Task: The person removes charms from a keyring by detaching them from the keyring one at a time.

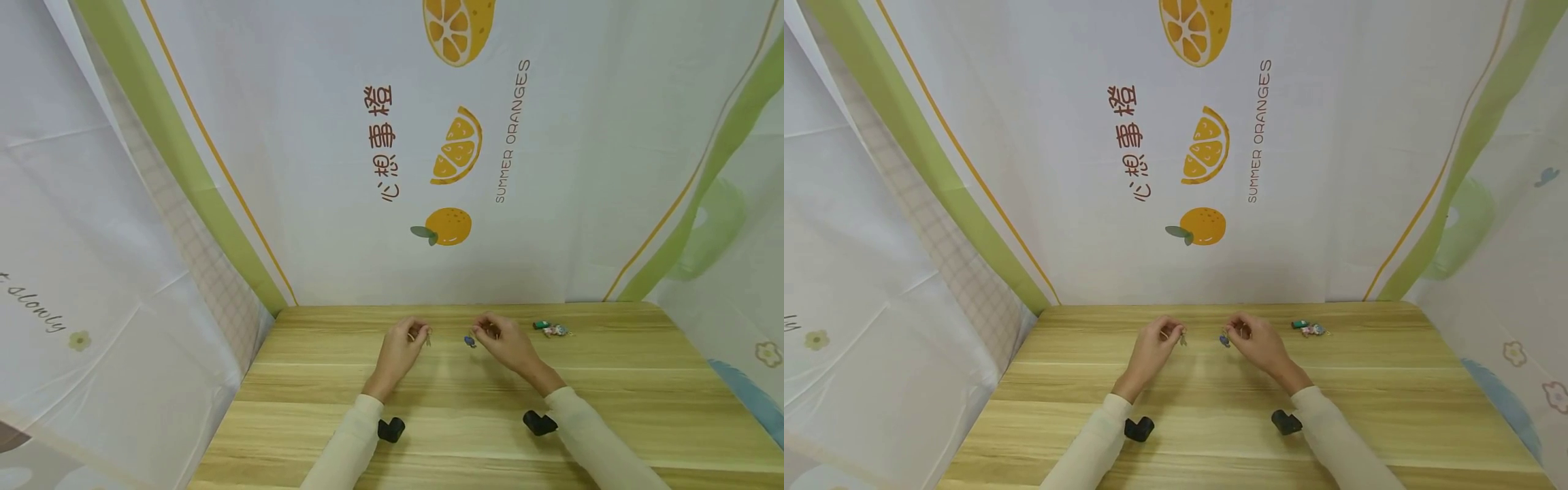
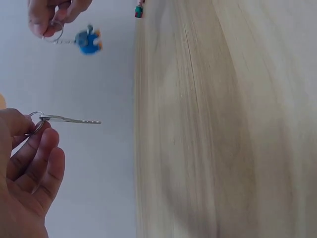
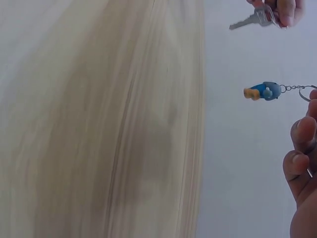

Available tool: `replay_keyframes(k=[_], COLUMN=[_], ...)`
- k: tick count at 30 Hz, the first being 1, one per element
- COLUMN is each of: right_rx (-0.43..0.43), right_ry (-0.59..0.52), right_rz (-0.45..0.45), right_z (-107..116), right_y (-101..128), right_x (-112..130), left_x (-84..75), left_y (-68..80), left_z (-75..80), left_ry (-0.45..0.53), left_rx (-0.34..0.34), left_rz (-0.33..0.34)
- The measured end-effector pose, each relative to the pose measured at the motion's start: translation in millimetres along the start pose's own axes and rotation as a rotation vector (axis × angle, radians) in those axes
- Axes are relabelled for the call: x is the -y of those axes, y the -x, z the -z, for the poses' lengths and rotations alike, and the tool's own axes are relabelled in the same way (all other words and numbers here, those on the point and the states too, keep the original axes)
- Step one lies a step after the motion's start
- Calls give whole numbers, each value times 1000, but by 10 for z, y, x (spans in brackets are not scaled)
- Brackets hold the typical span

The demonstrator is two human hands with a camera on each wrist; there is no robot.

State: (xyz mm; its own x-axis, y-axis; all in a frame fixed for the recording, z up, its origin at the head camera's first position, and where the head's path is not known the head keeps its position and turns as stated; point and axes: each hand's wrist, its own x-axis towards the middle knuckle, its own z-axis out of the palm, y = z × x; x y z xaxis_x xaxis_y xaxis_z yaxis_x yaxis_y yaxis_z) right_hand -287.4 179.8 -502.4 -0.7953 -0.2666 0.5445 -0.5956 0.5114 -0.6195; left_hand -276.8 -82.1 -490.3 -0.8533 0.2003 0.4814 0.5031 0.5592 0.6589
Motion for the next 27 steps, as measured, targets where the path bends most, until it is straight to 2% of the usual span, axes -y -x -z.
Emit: replay_keyframes(k=[5, 14, 21, 27], right_rx=[-10, -55, -74, -70], right_ry=[25, 66, 114, 146], right_rz=[-17, -28, -75, -150], right_z=[114, 322, 471, 594], right_y=[34, 96, 159, 215], right_x=[-80, -214, -323, -408], left_x=[26, 109, 173, 232], left_y=[-3, -7, 2, 6], left_z=[23, 43, 77, 102], left_ry=[23, 58, 76, 100], left_rx=[19, 7, 14, 8], left_rz=[54, 77, 128, 141])
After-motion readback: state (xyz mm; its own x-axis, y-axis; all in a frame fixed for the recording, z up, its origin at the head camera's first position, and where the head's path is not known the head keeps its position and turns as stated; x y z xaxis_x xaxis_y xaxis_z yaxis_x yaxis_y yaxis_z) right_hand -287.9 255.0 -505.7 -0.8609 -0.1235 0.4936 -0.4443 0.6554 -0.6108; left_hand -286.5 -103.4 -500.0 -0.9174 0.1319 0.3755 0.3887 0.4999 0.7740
